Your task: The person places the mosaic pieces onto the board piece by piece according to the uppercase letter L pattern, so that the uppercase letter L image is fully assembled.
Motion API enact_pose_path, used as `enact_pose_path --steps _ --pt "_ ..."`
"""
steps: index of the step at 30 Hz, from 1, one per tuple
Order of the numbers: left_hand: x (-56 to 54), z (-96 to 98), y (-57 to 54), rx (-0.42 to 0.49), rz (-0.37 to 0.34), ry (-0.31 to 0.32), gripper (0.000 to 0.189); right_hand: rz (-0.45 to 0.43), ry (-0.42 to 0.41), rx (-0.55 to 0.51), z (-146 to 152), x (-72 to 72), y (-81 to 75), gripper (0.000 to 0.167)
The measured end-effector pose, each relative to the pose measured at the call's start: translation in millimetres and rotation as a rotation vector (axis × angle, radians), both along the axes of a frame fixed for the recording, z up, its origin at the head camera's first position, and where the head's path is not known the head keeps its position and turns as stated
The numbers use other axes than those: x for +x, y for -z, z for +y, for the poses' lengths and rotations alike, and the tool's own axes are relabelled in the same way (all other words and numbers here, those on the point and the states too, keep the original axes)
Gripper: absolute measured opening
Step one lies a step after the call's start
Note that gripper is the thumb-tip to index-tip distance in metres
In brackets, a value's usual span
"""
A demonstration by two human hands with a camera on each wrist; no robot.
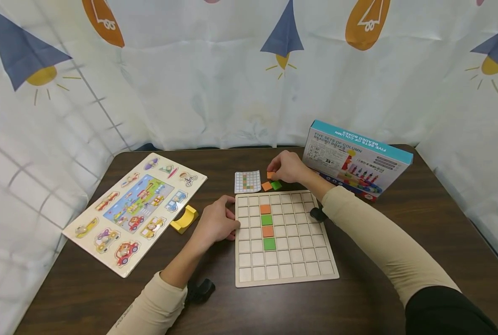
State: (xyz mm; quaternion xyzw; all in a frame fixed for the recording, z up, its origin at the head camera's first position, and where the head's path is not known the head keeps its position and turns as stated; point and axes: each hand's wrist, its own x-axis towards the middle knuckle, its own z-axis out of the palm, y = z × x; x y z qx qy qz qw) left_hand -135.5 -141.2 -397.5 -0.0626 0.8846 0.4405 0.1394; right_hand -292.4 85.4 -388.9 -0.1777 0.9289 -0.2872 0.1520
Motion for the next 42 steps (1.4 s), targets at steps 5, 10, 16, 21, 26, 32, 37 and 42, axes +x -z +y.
enact_pose_path --steps 5,10,16,21,26,32,37,42 --pt "0.9 0.5 1.0 0.007 0.024 0.004 0.062 0.018 -0.008 -0.004 0 0.5 1.7 0.025" --pt "2.0 0.7 4.3 0.017 0.028 0.004 0.062 0.016 -0.018 -0.004 1 1.2 4.4 0.025" --pt "2.5 0.3 6.2 0.017 0.024 0.0 0.062 0.019 -0.032 -0.017 3 2.2 3.8 0.024" --pt "2.8 0.3 5.2 0.011 0.02 0.001 0.062 0.0 -0.017 -0.045 7 4.3 0.6 0.025" --pt "2.8 0.5 3.5 0.013 0.017 0.001 0.063 -0.017 0.003 -0.085 11 10.0 -4.4 0.025" --pt "1.9 -0.1 1.5 0.002 0.016 0.006 0.063 -0.04 -0.017 -0.137 15 26.7 -14.0 0.025" --pt "0.9 0.6 0.7 0.001 0.014 0.009 0.063 -0.031 -0.041 -0.158 17 40.8 -18.4 0.025" --pt "-0.4 0.3 -0.6 -0.004 0.01 0.012 0.064 -0.024 -0.056 -0.182 20 55.2 -22.7 0.024"
